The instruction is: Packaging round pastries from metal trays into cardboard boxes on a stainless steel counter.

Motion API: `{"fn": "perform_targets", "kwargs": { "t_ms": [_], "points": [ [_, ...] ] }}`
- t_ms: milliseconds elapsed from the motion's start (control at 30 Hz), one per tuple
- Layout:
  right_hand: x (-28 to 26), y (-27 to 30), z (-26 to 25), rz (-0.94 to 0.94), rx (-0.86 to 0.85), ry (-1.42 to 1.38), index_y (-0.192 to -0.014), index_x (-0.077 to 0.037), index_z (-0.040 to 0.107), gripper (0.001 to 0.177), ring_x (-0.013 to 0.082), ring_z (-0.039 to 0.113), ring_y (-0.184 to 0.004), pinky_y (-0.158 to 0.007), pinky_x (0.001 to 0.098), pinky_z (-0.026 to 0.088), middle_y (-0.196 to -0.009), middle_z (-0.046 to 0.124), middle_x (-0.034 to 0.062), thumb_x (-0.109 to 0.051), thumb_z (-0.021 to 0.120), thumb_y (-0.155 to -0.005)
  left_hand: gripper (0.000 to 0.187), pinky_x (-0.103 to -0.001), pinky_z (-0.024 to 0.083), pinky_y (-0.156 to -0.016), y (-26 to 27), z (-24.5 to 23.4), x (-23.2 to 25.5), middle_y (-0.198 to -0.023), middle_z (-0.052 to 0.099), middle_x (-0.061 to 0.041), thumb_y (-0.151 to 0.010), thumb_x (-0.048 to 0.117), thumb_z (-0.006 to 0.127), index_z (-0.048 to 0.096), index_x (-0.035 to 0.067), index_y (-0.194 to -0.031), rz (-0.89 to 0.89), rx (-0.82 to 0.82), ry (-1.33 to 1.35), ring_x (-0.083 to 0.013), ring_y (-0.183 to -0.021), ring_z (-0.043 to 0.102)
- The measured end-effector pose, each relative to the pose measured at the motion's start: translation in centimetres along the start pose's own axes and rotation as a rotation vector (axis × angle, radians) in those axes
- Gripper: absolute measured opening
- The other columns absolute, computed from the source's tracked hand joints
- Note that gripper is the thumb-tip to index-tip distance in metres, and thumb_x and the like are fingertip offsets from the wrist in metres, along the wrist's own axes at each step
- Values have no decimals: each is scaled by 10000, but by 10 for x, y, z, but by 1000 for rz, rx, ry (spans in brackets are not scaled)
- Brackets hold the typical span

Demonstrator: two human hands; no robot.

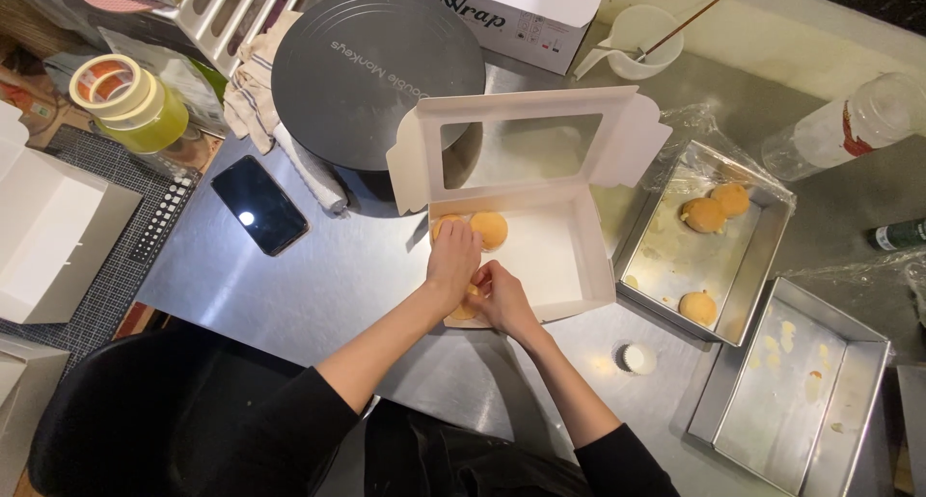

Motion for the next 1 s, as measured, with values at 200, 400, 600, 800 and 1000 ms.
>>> {"fn": "perform_targets", "kwargs": {
  "t_ms": [200,400,600,800,1000],
  "points": [
    [-5,6,-4,28,-22,-53,-998,-75,696,390,257,728,-891,-796,366,581,-938,756,99,-295,891,-742,103,-429,414,-703,-7,49,7,-865,593,-62,-959,164,484,584,138,-959,103,249,-16,-267,-820,577],
    [-13,8,-6,-47,-67,5,-1027,-92,693,424,283,697,-854,-780,425,563,-913,749,93,-308,905,-731,47,-432,417,-458,-22,91,17,-895,513,-74,-933,163,516,537,136,-965,163,222,-41,-306,-787,557],
    [-35,21,-13,-87,-161,-59,-1134,-36,674,532,362,717,-1042,-914,417,603,-1111,741,192,-328,902,-753,45,-403,444,-611,-7,39,1,-936,544,-45,-927,145,570,572,174,-961,64,174,-43,-280,-885,574],
    [12,-2,-30,124,23,6,-1127,-134,683,348,225,786,-871,-763,366,639,-987,785,92,-452,675,-986,139,-398,494,-779,38,-19,-46,-1039,579,-67,-915,77,575,516,129,-1030,-141,20,554,-296,-1018,597],
    [-45,30,-8,162,-83,-89,-963,-125,621,226,175,640,-770,-711,305,487,-881,717,42,-347,578,-967,515,-459,488,-939,115,7,-43,-1160,717,-156,-1023,467,474,538,44,-1309,-663,-104,1291,-362,-1147,653]
  ]
}}
Point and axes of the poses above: each hand's wrist, its own y-axis away from the middle knuckle, its own z-axis out of the palm, x = y × z, the point moved 6 cm from there along -y, towards the middle knuckle
